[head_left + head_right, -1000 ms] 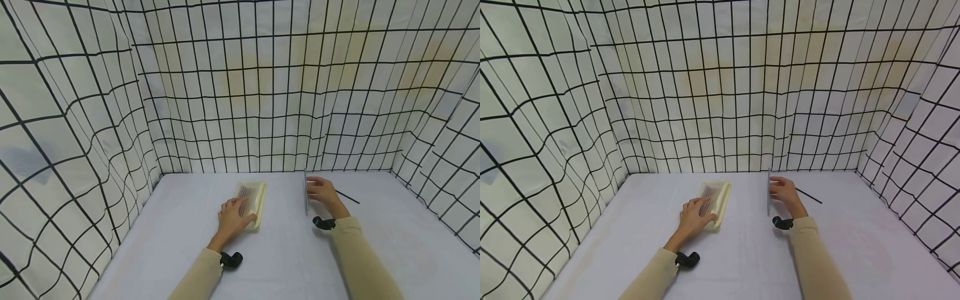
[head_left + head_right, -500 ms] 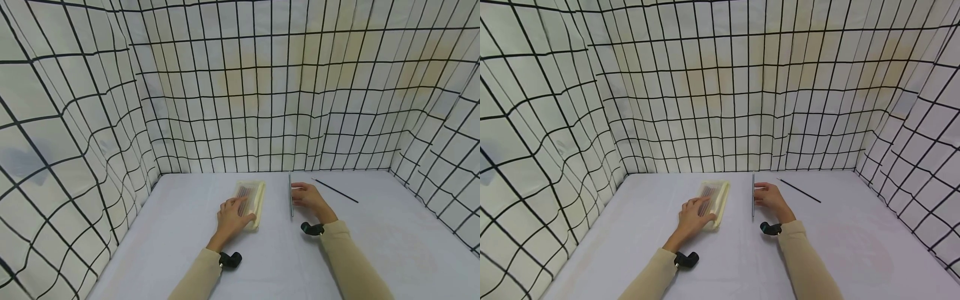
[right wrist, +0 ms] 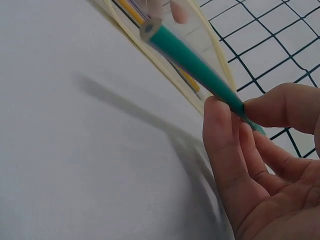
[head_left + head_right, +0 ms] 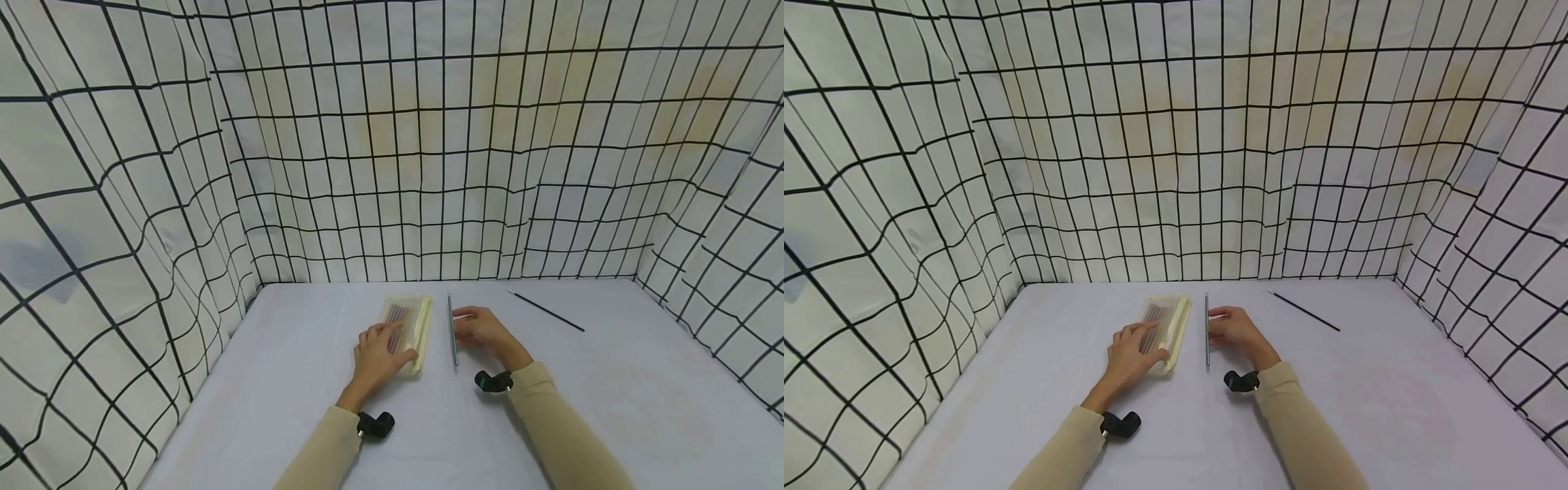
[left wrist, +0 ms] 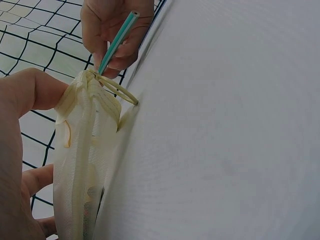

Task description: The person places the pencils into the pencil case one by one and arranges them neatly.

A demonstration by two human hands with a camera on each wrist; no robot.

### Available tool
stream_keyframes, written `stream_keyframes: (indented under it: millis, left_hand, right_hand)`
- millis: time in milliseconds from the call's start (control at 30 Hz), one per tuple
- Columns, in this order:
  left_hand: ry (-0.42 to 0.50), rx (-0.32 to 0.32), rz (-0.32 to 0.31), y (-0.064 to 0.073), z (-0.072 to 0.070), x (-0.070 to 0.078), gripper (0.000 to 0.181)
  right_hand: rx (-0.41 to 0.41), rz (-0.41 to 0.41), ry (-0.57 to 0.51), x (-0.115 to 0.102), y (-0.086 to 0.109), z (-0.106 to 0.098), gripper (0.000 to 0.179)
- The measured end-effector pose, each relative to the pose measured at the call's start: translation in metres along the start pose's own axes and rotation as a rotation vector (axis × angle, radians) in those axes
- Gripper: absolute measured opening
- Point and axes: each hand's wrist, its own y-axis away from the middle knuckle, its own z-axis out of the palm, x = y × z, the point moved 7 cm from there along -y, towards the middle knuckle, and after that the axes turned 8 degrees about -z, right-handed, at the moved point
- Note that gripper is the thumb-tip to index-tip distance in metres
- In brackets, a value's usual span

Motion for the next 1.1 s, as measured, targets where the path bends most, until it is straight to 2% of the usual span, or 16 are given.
stream_keyframes:
  millis: [267,567,933,1100]
  left_hand:
    - [0.005,0.006,0.003,0.000,-0.001,0.002,0.076]
    - [-0.008,0.009,0.001,-0.001,0.000,0.000,0.076]
    - [-0.002,0.016,0.000,-0.001,-0.002,-0.001,0.076]
    - [-0.003,0.011,-0.005,-0.001,0.001,-0.002,0.077]
  right_hand:
    - [-0.032,0.027,-0.018,0.000,0.000,0.013,0.043]
    - [-0.074,0.021,-0.017,-0.003,0.004,0.025,0.043]
    - [-0.086,0.006,-0.042,-0.007,0.004,0.040,0.044]
    - [-0.079,0.002,-0.069,-0.006,0.003,0.046,0.043]
